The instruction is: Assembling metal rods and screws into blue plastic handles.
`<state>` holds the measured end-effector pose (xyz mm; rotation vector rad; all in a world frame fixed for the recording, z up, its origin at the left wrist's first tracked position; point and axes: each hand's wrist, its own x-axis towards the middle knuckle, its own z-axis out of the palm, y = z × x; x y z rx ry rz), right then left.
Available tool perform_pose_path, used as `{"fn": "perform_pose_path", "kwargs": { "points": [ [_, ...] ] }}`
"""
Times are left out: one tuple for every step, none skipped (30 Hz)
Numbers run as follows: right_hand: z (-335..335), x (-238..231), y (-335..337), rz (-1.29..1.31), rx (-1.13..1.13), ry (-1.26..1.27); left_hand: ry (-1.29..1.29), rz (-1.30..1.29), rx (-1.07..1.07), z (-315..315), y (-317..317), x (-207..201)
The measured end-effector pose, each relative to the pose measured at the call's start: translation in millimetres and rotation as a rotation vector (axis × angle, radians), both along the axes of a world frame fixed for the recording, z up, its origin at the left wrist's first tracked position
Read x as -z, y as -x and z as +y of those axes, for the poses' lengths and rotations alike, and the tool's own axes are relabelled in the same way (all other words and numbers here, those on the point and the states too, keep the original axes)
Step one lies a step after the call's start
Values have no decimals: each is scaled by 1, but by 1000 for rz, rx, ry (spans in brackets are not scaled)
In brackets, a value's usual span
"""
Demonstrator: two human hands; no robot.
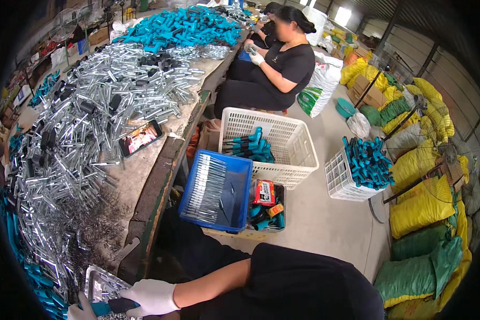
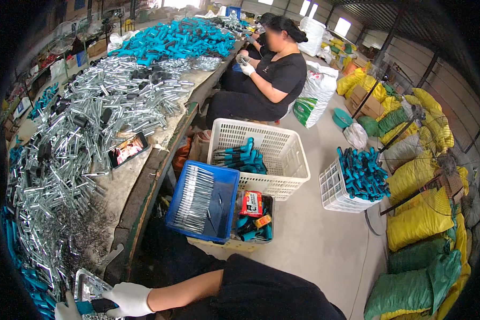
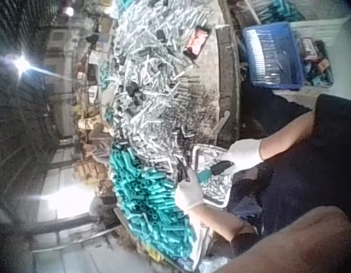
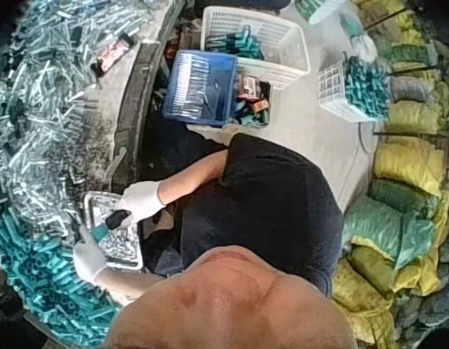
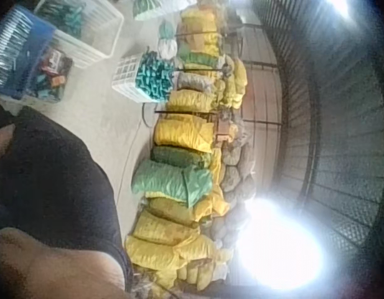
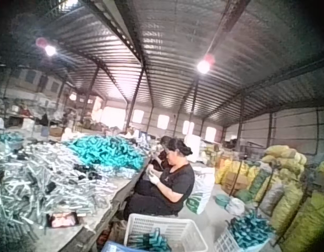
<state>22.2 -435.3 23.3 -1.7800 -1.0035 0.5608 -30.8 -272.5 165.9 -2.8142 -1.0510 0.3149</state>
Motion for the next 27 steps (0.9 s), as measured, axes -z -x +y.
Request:
{"fn": "perform_pose_path", "kwargs": {
  "points": [
    [0, 0, 0, -3, 12, -3, -8, -8, 9, -1, 0, 0],
    [1, 1, 0, -6, 24, -6, -16, -17, 18, -2, -1, 0],
    [0, 0, 0, -8, 24, -7, -23, -24, 29, -3, -1, 0],
    [0, 0, 1, -28, 29, -25, -30, -31, 39, -3, -1, 0],
    [0, 0, 1, -49, 33, -43, -37, -38, 50, -4, -1, 0],
    [0, 3, 0, -50, 34, -43, -44, -44, 62, -5, -1, 0],
    [1, 7, -2, 42, -2, -90, -44, -47, 63, -3, -2, 0],
    [2, 10, -4, 134, -38, -136, -19, -127, 139, 0, -2, 1],
    [3, 8, -6, 128, -39, -137, 4, -210, 211, 5, -2, 2],
    [3, 7, -7, 237, -92, -149, 4, -214, 213, 11, -2, 7],
    [1, 6, -9, 346, -142, -160, 53, -438, 344, 19, -3, 14],
    [-1, -4, -11, 342, -146, -159, 99, -661, 469, 28, -1, 21],
    [-8, -19, -14, 647, -237, -182, 98, -661, 470, 33, -1, 30],
    [-12, -27, -16, 951, -329, -203, 270, -863, 498, 36, -3, 41],
    [-3, -20, -12, 971, -392, -292, 436, -1061, 517, 41, -3, 51],
    [-4, -25, -13, 971, -415, -293, 415, -1061, 506, 56, -6, 67],
    [-7, -30, -15, 1018, -464, -255, 464, -1198, 538, 74, -9, 85],
    [-3, -43, -8, 1069, -594, -212, 435, -1330, 540, 86, 14, 79],
    [-3, -47, -2, 1184, -539, -168, 499, -1282, 572, 87, 24, 76],
    [-4, -42, -3, 1194, -533, -154, 647, -1319, 330, 116, 34, 121],
    [-3, -37, -5, 1185, -496, -67, 567, -1133, 337, 58, 22, 72],
    [-6, -35, -6, 1153, -450, -24, 438, -1108, 192, 42, 19, 67],
    [-5, -33, -4, 957, -327, 43, 423, -1116, 124, 31, 21, 64],
    [-8, -34, -3, 813, -243, 71, 181, -1009, 278, 28, 24, 57],
    [-3, -16, -3, 585, -271, 119, -28, -964, 286, 24, 28, 53],
    [8, -16, 0, 185, -209, 1, -8, -598, 130, 18, 29, 28],
    [7, -17, 3, 71, -111, 16, -19, -661, 114, 18, 26, 35]
  ]
}}
